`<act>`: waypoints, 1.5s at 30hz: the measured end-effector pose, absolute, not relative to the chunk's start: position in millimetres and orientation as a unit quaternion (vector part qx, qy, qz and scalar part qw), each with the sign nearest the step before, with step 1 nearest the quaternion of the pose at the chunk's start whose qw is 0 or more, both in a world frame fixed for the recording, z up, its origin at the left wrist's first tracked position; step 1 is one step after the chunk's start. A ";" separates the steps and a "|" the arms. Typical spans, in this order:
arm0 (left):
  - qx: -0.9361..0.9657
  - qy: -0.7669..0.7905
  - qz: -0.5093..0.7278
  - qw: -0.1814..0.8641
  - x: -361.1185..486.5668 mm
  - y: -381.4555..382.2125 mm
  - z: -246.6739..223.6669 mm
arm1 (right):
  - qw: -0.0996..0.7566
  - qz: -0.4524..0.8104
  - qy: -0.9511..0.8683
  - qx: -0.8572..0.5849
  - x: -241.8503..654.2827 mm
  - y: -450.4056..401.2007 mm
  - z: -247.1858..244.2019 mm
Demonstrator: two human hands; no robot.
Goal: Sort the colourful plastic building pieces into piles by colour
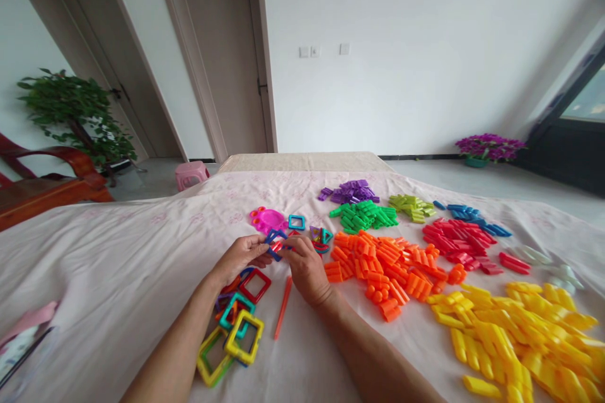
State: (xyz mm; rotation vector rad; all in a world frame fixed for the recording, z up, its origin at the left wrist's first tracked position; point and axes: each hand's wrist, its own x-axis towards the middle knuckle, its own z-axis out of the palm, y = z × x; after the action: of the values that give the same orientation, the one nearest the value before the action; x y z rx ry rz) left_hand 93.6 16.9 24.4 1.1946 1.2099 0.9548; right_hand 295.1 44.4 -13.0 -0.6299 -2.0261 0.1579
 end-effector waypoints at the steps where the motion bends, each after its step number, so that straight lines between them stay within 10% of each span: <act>1: 0.513 0.507 0.397 0.567 93.8 15.7 25.4 | 0.495 0.078 -0.829 -0.250 295.5 45.0 -13.8; 29: 0.561 0.459 0.337 0.601 83.6 5.5 39.5 | 0.302 0.080 -0.878 -0.362 290.3 33.9 38.6; 45: 0.426 0.662 0.540 0.298 -18.0 28.0 -42.6 | 0.063 0.012 -0.875 -0.479 335.4 224.9 30.4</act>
State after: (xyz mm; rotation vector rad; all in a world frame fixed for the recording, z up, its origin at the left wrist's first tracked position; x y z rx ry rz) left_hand -18.0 28.0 -42.6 1.1321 1.7575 1.4353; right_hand 335.4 224.9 30.4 -1.4472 -2.6445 0.0361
